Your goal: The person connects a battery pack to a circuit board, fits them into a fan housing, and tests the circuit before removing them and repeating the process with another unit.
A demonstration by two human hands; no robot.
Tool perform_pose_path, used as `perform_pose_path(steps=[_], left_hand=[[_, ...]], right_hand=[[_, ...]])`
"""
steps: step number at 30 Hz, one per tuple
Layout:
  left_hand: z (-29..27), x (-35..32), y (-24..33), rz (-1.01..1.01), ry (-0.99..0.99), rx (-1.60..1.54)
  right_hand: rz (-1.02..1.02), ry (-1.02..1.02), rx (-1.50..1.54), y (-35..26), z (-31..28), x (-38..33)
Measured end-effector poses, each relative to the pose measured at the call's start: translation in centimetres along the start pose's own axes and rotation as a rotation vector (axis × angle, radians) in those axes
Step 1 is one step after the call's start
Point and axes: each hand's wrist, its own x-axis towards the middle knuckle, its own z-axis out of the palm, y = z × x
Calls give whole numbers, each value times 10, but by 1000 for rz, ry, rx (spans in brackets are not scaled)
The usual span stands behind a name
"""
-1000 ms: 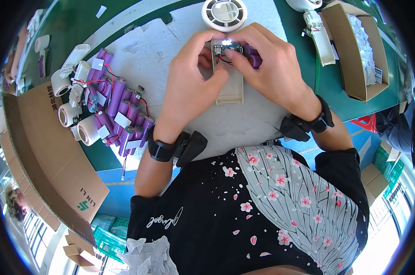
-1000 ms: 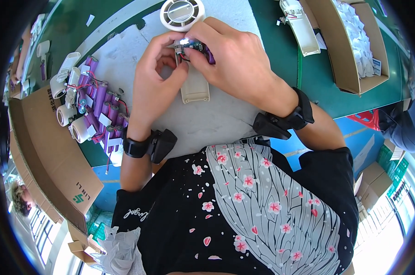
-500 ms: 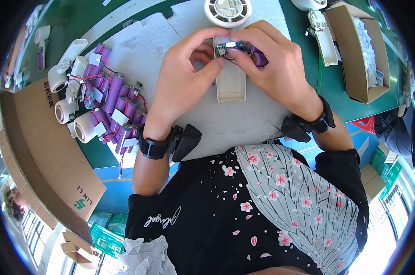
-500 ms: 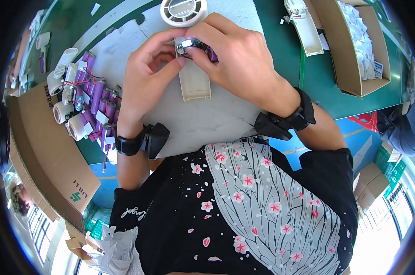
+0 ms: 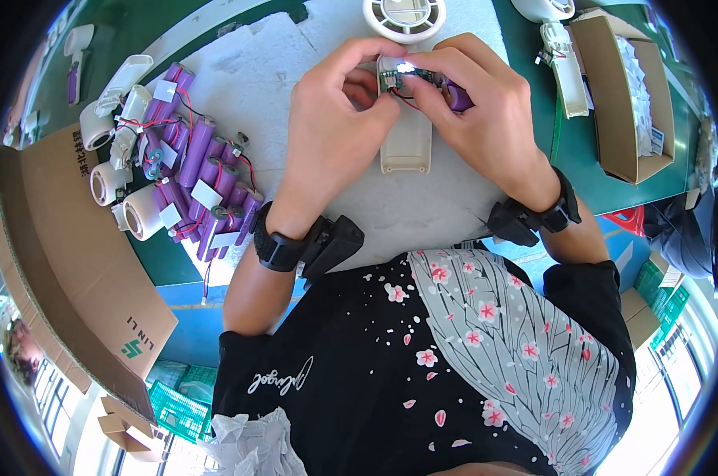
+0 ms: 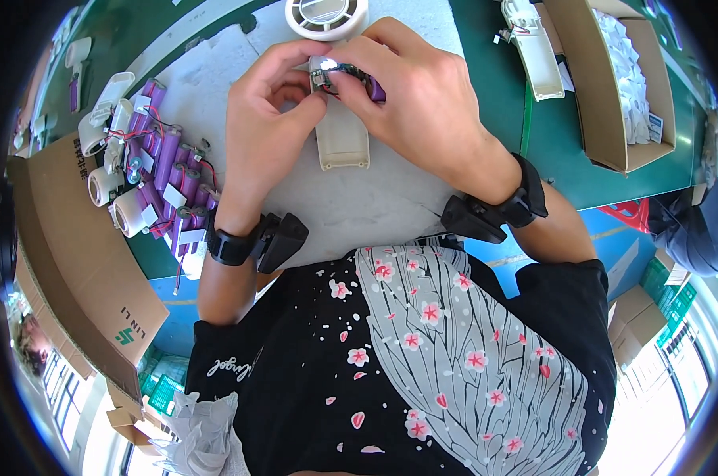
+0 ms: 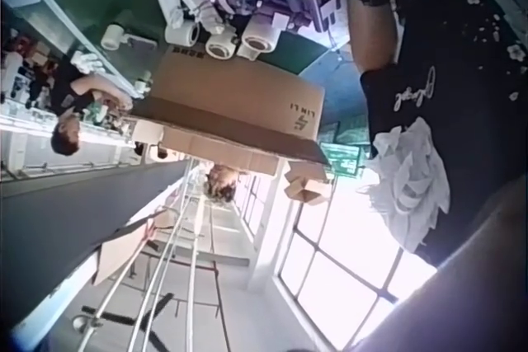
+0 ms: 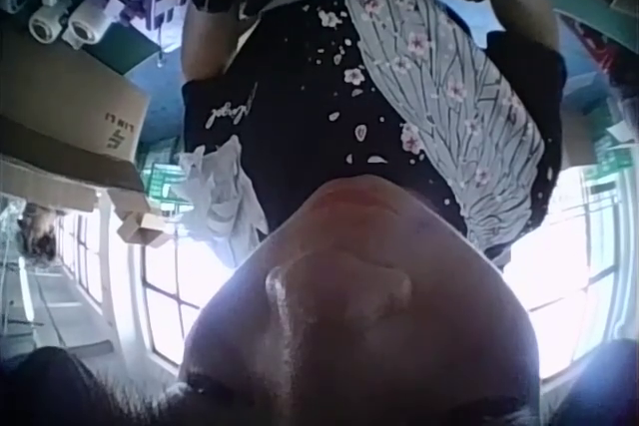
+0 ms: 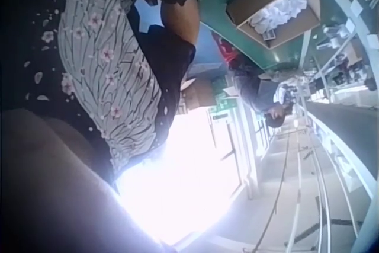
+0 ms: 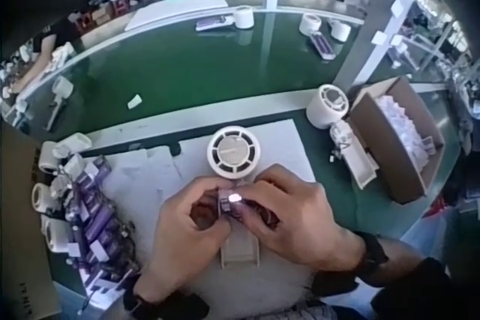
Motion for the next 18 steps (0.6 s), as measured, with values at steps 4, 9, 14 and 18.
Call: perform_pose_path(steps=[4, 9, 14, 18], left_hand=[[2, 0, 0, 11, 19, -6], [-9, 2, 0, 52, -109, -72], [-6, 1, -7, 150, -13, -93], [-10, 1, -4, 162, -53, 6]], right_hand=[[23, -6, 8, -2, -1, 0], [35, -16, 2, -4, -1, 2], [32, -26, 24, -2, -3, 1], [85, -60, 65, -3, -7, 7]])
